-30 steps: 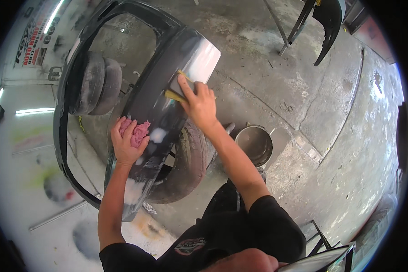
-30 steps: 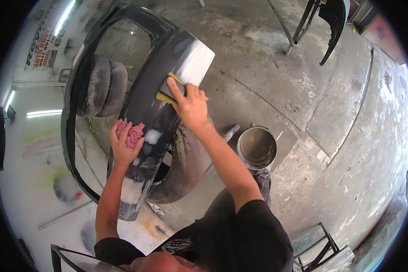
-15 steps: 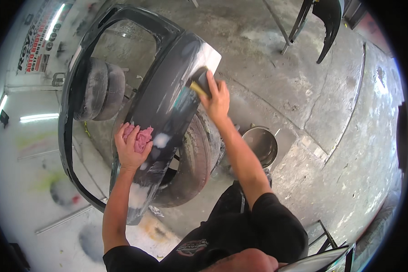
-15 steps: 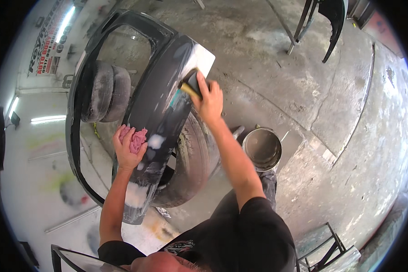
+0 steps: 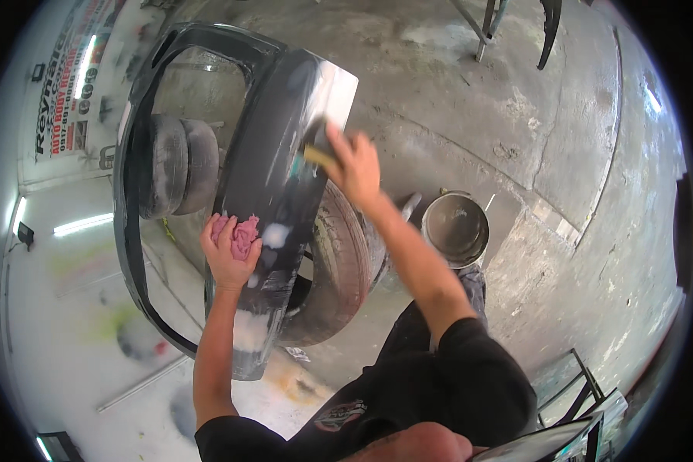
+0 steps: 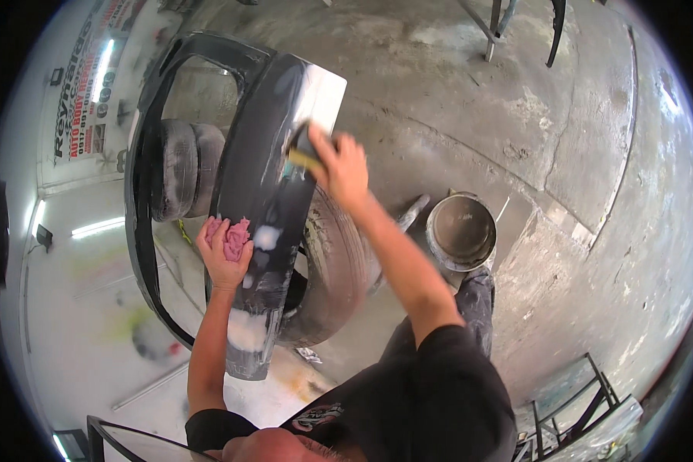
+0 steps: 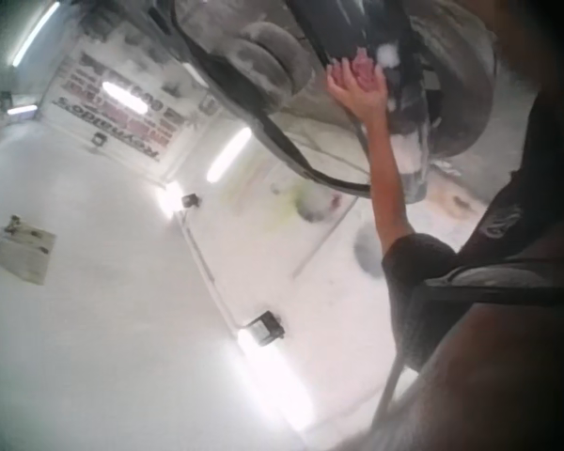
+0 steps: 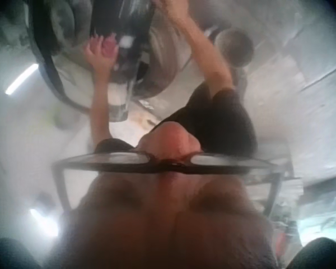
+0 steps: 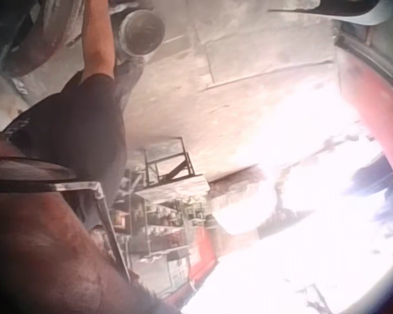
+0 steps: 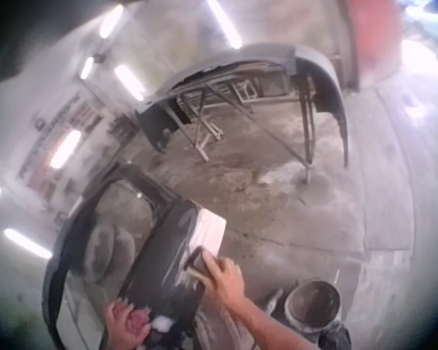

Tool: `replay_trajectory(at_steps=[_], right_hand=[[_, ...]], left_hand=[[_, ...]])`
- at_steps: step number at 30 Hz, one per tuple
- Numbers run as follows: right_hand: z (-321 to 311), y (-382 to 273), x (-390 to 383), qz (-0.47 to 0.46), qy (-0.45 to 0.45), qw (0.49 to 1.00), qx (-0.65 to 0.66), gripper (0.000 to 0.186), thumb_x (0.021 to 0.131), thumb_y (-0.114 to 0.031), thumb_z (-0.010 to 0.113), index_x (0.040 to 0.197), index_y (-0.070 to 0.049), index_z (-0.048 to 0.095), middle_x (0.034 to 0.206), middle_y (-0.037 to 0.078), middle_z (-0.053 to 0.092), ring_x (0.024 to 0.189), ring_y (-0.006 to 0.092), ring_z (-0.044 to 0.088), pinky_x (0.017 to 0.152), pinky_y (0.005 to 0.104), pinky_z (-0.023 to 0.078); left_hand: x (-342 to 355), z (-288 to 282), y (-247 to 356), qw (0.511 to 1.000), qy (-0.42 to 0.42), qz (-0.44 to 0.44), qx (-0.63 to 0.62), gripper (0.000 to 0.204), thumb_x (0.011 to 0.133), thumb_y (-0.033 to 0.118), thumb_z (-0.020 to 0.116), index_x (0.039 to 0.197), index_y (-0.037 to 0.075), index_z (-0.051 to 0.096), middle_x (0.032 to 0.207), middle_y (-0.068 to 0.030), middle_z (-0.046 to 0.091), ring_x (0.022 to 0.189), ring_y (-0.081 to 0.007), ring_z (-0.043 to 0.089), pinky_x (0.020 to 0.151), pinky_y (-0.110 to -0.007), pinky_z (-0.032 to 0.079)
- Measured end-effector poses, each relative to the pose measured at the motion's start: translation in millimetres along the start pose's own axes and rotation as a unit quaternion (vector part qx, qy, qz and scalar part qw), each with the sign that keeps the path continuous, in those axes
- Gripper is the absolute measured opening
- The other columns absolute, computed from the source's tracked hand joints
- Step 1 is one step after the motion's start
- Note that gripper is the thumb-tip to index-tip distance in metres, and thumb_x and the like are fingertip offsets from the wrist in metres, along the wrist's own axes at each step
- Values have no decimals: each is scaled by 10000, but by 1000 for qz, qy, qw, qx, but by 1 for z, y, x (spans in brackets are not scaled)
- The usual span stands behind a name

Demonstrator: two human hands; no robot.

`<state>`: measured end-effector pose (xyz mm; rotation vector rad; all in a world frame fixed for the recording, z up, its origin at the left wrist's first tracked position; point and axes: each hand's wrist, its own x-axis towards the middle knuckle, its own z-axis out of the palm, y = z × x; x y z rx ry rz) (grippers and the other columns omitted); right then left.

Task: The person performs wet sanding on a car door and bumper using a sanding block and a pink cloth. The person repeatedly dips the sanding block and cloth into a bucket of water before rubbing them against the surfaces of the car parts to smooth the primer.

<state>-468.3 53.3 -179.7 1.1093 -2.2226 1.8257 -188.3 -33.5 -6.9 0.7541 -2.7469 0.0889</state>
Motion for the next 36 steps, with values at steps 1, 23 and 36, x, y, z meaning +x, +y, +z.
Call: replay_trajectory(at_steps=[1, 23, 36], right_hand=[[-2, 17, 34, 23, -4, 1000, -20, 738, 794, -311, 823, 1484, -220, 579, 992, 156, 583, 946, 354, 613, 776, 441, 485], [11, 12, -10, 51, 62, 996, 35, 879, 732, -128, 868, 1537, -173, 519, 1144, 201, 634, 1016, 400, 648, 889, 461, 535], [6, 6, -7, 35, 42, 999, 5, 795, 774, -194, 851, 1508, -152, 549, 1035, 209, 610, 928, 392, 638, 811, 463, 533]], left_hand=[[2, 1, 2, 1000, 0, 2, -5, 675, 741, 290, 882, 1324, 69, 624, 1426, -230, 454, 1306, -438, 481, 1099, -535, 418], [5, 2, 5, 1000, 8, -10, -5, 680, 729, 273, 894, 1324, 73, 632, 1432, -223, 459, 1288, -419, 496, 1092, -506, 436], [3, 0, 4, 1000, 14, -13, -4, 670, 724, 274, 901, 1310, 78, 642, 1425, -221, 468, 1296, -420, 499, 1084, -506, 443]])
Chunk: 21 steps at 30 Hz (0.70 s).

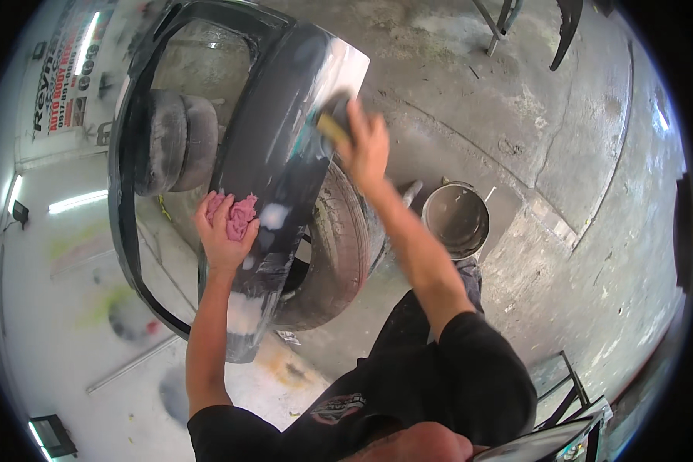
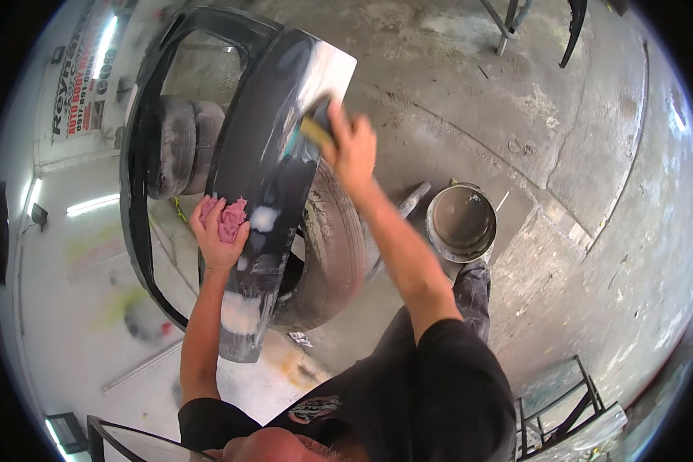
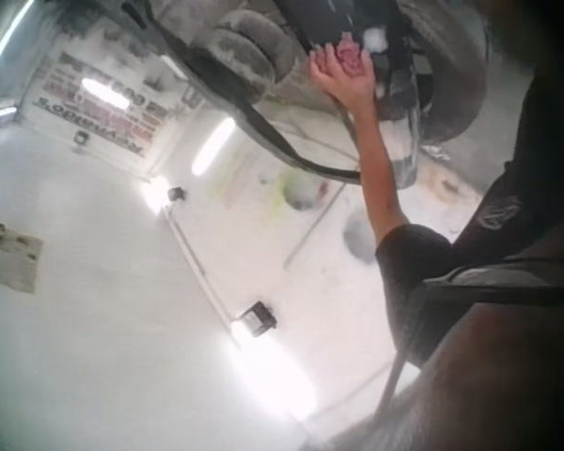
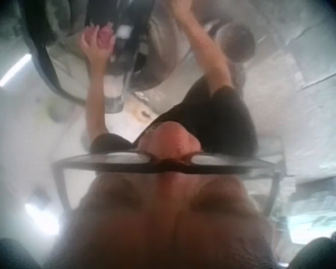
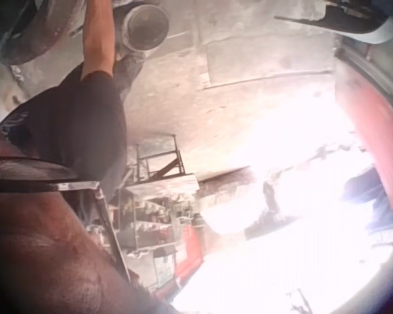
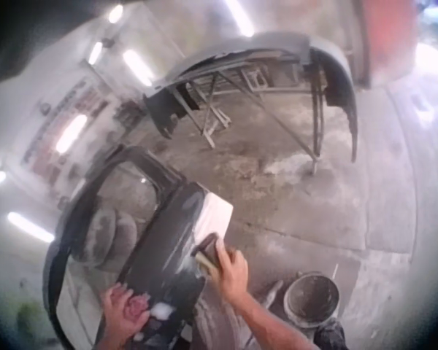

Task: The person performs wet sanding on a car door and bumper using a sanding block and a pink cloth. The person repeatedly dips the sanding block and cloth into a bucket of water before rubbing them against the surfaces of the car parts to smooth the primer.

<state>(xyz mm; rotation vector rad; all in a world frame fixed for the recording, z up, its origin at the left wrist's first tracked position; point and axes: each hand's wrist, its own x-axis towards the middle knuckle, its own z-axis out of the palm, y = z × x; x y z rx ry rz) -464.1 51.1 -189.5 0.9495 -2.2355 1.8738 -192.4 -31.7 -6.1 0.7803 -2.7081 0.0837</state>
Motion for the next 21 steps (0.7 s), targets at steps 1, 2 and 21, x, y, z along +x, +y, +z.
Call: replay_trajectory(at_steps=[1, 2, 21], right_hand=[[-4, -14, -22, -53, -8, 998, 19, 808, 756, -181, 854, 1506, -160, 554, 1040, 205, 610, 920, 389, 636, 811, 464, 533], [-6, -15, -14, -58, -7, 998, 21, 808, 756, -181, 854, 1506, -160, 554, 1040, 205, 610, 920, 389, 636, 811, 464, 533], [-6, -6, 135, 39, -18, 997, -69, 712, 849, -284, 783, 1503, -254, 505, 1007, 201, 577, 922, 412, 627, 739, 497, 513]], left_hand=[[-1, -1, 0, 1000, -1, -2, -3, 675, 721, 280, 902, 1311, 80, 642, 1423, -221, 469, 1296, -422, 498, 1083, -509, 443], [1, -1, 1, 1000, -2, 1, -7, 679, 719, 285, 904, 1311, 81, 642, 1422, -222, 469, 1297, -424, 497, 1081, -512, 443], [11, 1, 3, 1000, 5, 28, -1, 689, 709, 221, 900, 1328, 85, 629, 1412, -227, 484, 1292, -426, 510, 1095, -510, 439]])
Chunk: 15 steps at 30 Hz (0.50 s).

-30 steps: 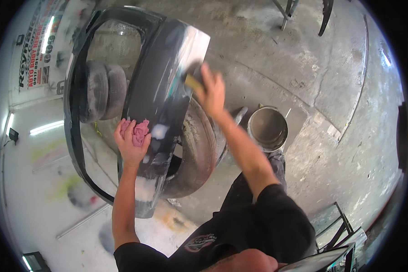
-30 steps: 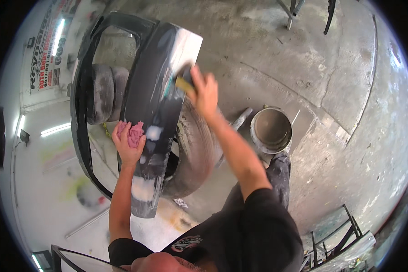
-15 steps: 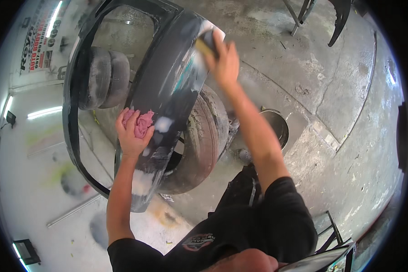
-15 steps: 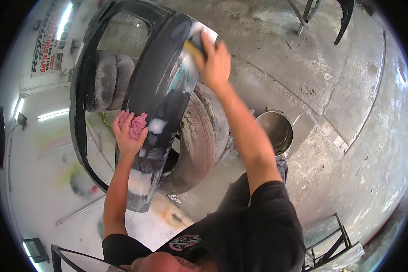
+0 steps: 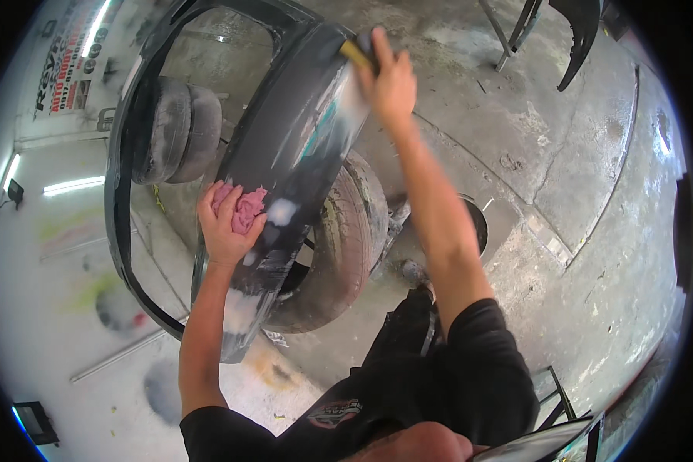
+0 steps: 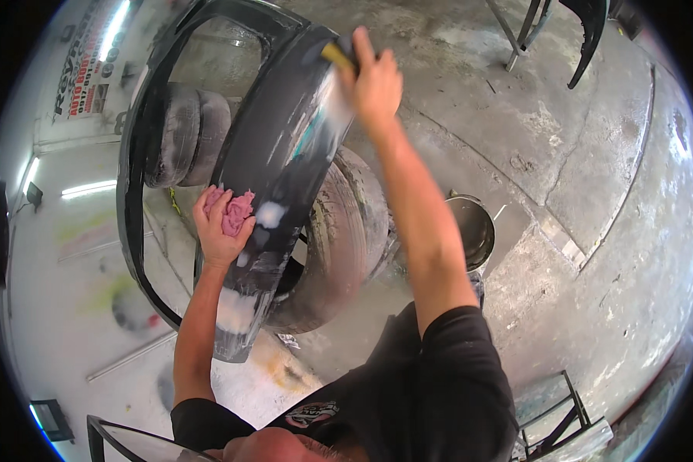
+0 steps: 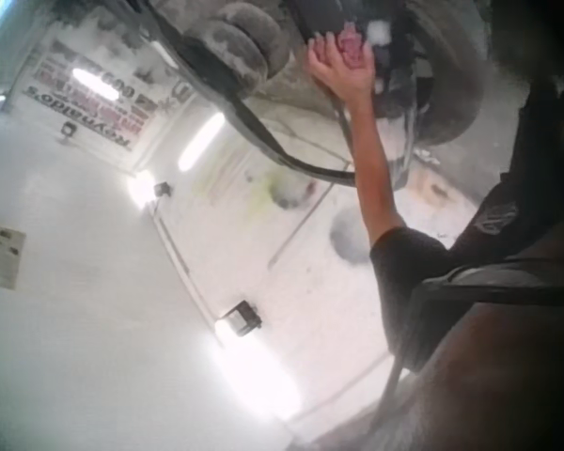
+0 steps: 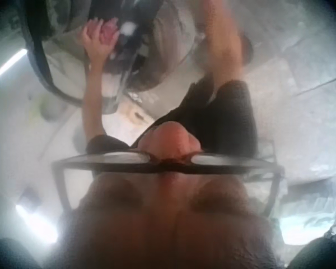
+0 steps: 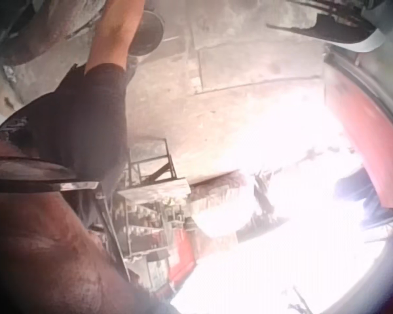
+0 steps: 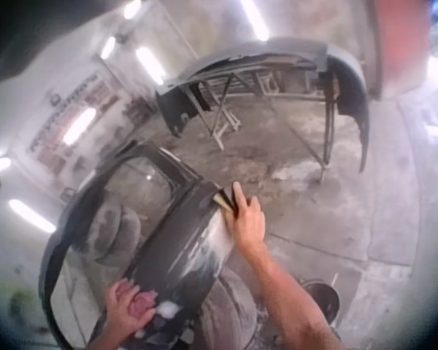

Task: The person performs wet sanding on a car door and bumper using a sanding block and a pink cloth. The person repeatedly dips the sanding block and cloth into a bucket of water before rubbing them against the surfaces of the car parts to smooth the primer.

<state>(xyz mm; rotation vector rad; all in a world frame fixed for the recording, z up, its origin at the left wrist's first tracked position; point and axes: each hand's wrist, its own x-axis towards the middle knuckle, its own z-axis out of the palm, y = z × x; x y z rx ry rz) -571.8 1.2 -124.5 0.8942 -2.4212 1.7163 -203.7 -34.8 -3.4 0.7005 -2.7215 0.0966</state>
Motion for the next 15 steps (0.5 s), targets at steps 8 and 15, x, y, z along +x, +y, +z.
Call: replay_trajectory(at_steps=[8, 15], right_hand=[[8, -33, -169, -122, -18, 991, 52, 780, 781, -296, 840, 1509, -248, 565, 979, 158, 550, 931, 346, 588, 774, 436, 461], [4, -7, 25, 2, -31, 998, -54, 681, 869, -322, 783, 1496, -239, 531, 1043, 214, 615, 912, 408, 652, 750, 490, 546]], left_hand=[[-7, -3, -1, 1000, 12, -18, 1, 665, 701, 293, 906, 1290, 107, 657, 1404, -208, 504, 1282, -436, 503, 1073, -530, 442], [0, 0, -1, 1000, 7, -10, -12, 654, 702, 302, 900, 1280, 107, 662, 1407, -206, 506, 1283, -434, 503, 1074, -533, 439]])
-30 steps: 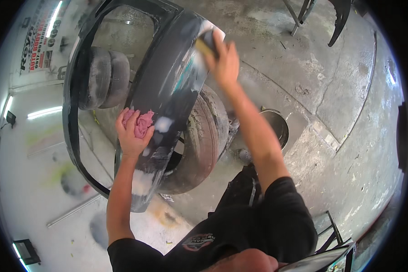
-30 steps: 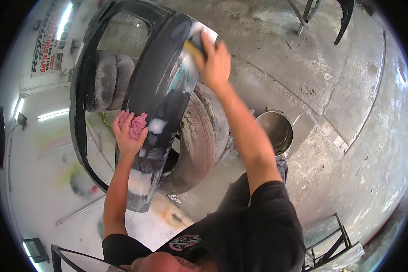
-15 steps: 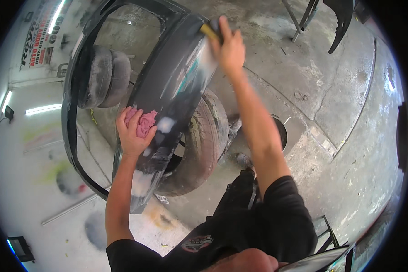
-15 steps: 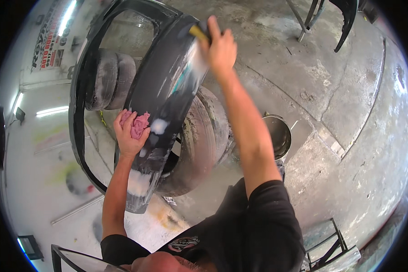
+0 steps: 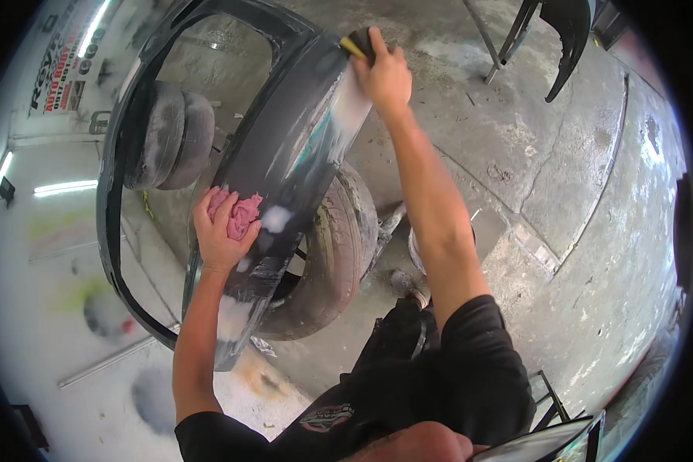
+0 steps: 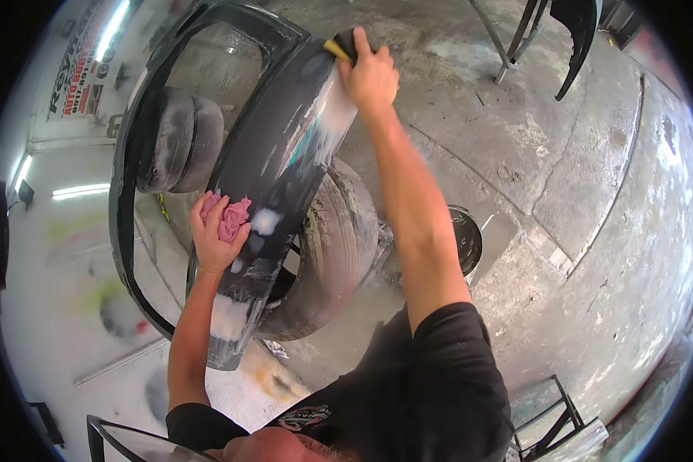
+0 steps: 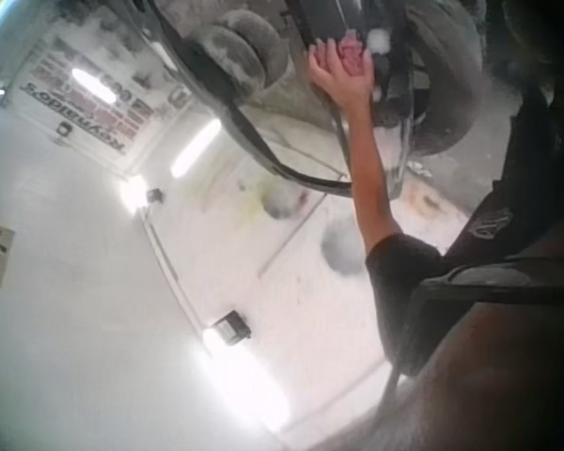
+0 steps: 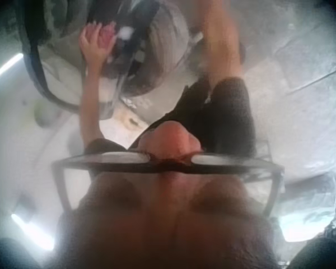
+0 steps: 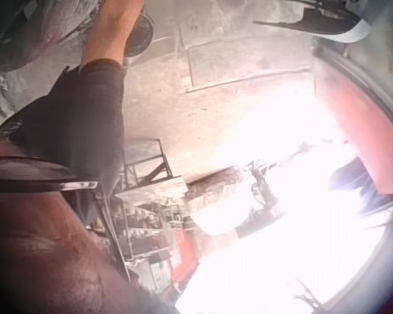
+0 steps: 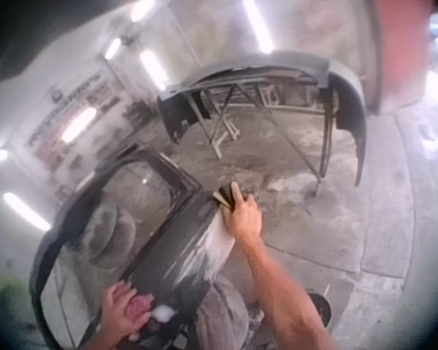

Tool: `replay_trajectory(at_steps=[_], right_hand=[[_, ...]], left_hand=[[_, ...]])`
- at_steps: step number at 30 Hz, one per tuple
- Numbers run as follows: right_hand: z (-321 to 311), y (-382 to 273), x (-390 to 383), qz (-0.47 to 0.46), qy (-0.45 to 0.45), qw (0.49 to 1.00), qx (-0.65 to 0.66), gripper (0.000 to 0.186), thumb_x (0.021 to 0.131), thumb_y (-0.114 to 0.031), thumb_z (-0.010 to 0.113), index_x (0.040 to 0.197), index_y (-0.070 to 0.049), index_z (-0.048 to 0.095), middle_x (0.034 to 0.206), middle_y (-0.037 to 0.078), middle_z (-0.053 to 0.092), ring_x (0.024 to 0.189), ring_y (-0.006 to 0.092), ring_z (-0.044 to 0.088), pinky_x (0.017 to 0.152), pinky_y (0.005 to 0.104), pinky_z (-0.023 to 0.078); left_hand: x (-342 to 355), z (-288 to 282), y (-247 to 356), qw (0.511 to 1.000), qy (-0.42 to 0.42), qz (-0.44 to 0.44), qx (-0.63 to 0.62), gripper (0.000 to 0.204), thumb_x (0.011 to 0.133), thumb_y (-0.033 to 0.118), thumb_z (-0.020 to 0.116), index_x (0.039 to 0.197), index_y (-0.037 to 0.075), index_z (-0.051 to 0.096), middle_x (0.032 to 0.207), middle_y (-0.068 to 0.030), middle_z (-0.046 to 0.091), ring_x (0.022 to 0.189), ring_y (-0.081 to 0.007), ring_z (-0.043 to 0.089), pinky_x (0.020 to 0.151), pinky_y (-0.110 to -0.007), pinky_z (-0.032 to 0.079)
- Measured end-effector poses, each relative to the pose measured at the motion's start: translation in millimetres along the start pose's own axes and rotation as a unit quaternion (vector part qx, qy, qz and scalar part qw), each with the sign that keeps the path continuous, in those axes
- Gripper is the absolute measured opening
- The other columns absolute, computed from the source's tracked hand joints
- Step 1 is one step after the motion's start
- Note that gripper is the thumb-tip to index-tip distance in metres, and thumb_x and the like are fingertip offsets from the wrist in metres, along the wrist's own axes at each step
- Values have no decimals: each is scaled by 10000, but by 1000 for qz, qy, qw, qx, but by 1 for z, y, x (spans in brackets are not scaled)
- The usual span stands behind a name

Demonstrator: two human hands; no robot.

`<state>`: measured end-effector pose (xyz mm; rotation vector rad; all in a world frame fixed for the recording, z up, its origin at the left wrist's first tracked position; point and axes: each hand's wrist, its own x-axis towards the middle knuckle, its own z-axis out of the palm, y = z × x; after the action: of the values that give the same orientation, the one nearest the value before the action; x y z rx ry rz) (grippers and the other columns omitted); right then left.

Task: The person performs wet sanding on a car door and bumper using a sanding block and a pink cloth. The person repeatedly dips the sanding block and cloth into a bucket of water before rubbing them against the surfaces of the car parts to smooth the primer.

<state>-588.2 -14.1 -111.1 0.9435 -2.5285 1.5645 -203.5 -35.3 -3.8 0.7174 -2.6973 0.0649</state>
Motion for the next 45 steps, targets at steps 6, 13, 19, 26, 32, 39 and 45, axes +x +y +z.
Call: replay_trajectory(at_steps=[6, 13, 19, 26, 32, 39, 45], right_hand=[[3, -29, -130, -99, -48, 994, 0, 887, 774, -278, 853, 1568, -331, 461, 1022, 142, 561, 960, 332, 602, 761, 457, 494], [-1, -3, 20, -58, -22, 997, -50, 740, 864, -318, 794, 1525, -319, 462, 1071, 204, 621, 954, 410, 662, 804, 516, 558], [8, -34, -84, -66, -78, 995, -14, 839, 805, -299, 835, 1553, -306, 457, 1059, 185, 584, 960, 370, 626, 738, 486, 512], [15, 28, -53, 47, 66, 990, 114, 777, 821, -292, 810, 1534, -215, 510, 1072, 226, 585, 945, 432, 625, 803, 489, 515], [12, 28, -74, 36, 52, 994, 92, 784, 850, -257, 797, 1560, -200, 469, 1003, 231, 559, 842, 440, 622, 760, 515, 521], [4, 42, -25, 14, 36, 996, 76, 763, 842, -284, 802, 1535, -205, 492, 975, 211, 564, 821, 429, 622, 725, 512, 531], [5, 15, -99, 27, 16, 995, 100, 787, 822, -209, 799, 1545, -208, 488, 1027, 225, 557, 905, 427, 612, 786, 506, 522]], left_hand=[[-6, -4, 0, 1000, 8, -10, 14, 668, 695, 310, 902, 1283, 107, 658, 1404, -202, 512, 1288, -436, 500, 1076, -539, 436], [2, 3, 2, 1000, 5, 3, 3, 675, 689, 284, 907, 1290, 108, 656, 1408, -209, 513, 1286, -438, 501, 1074, -534, 439], [-11, -5, -5, 1000, 5, -13, 15, 675, 691, 286, 906, 1293, 112, 656, 1417, -217, 504, 1290, -446, 497, 1078, -540, 437], [0, -4, 1, 1000, -17, 13, 20, 703, 709, 232, 898, 1336, 78, 620, 1423, -237, 483, 1289, -437, 509, 1091, -524, 434], [-6, -3, -3, 1000, -18, 4, 12, 676, 733, 235, 885, 1334, 74, 621, 1429, -238, 475, 1285, -435, 509, 1087, -518, 439], [-5, 1, 1, 1000, -15, 10, 10, 668, 745, 262, 880, 1334, 75, 626, 1424, -235, 480, 1284, -433, 509, 1092, -518, 432], [-13, -4, -3, 1000, -6, -9, 28, 622, 765, 293, 867, 1311, 92, 647, 1409, -229, 497, 1267, -429, 516, 1074, -520, 435]])
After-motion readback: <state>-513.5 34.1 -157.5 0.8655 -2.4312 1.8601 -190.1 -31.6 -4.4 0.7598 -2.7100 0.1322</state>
